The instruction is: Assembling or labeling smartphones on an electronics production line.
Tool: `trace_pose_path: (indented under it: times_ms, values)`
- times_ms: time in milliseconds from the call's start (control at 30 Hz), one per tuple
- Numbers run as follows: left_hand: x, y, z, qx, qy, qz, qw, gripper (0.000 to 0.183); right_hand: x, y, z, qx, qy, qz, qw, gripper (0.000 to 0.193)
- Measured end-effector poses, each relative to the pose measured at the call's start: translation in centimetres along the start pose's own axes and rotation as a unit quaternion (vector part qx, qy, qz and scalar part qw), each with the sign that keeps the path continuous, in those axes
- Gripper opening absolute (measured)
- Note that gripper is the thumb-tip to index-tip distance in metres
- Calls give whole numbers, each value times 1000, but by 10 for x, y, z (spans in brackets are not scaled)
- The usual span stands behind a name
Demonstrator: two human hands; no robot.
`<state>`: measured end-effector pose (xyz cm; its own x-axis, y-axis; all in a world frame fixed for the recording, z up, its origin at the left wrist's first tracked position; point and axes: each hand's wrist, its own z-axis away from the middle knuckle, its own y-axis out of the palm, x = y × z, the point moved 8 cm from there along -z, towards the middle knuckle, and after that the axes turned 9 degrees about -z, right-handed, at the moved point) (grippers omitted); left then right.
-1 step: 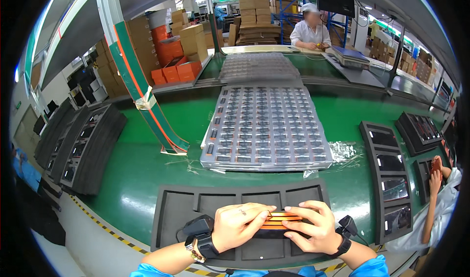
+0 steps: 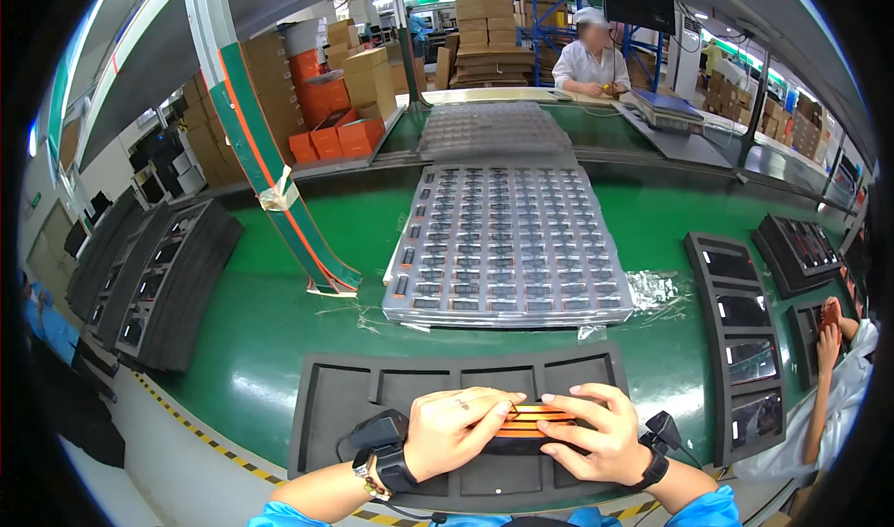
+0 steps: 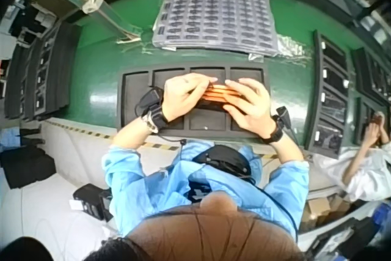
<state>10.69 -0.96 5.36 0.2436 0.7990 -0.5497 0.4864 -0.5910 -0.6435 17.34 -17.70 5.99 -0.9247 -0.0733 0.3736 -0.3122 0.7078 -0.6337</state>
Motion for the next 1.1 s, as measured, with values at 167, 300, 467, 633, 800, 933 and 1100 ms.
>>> trace_pose_path:
  times_ms: [167,300,467,633,800,933,1100]
  values:
    - [22,0,-2,-5,-78,10,997,20,-10,4,5,69,-1,45,997,39]
    - [16,1,-2,8,-74,-2,997,21,-18,10,8,70,31,-52,996,33]
    - [12,0,0,-23,-50,15,998,17,3,6,-7,10,-46,13,999,32]
    - [16,-1,7,-12,-80,43,996,16,28,22,-29,6,-184,96,978,28]
    - [9,-2,3,-5,-67,60,996,20,18,9,-25,-23,-162,-6,986,28]
    - [3,-5,6,-24,-13,-3,1000,21,-16,-17,-17,-102,31,-203,973,26]
    - [-8,-4,7,-39,27,-62,997,17,-18,-8,11,-55,115,-139,982,26]
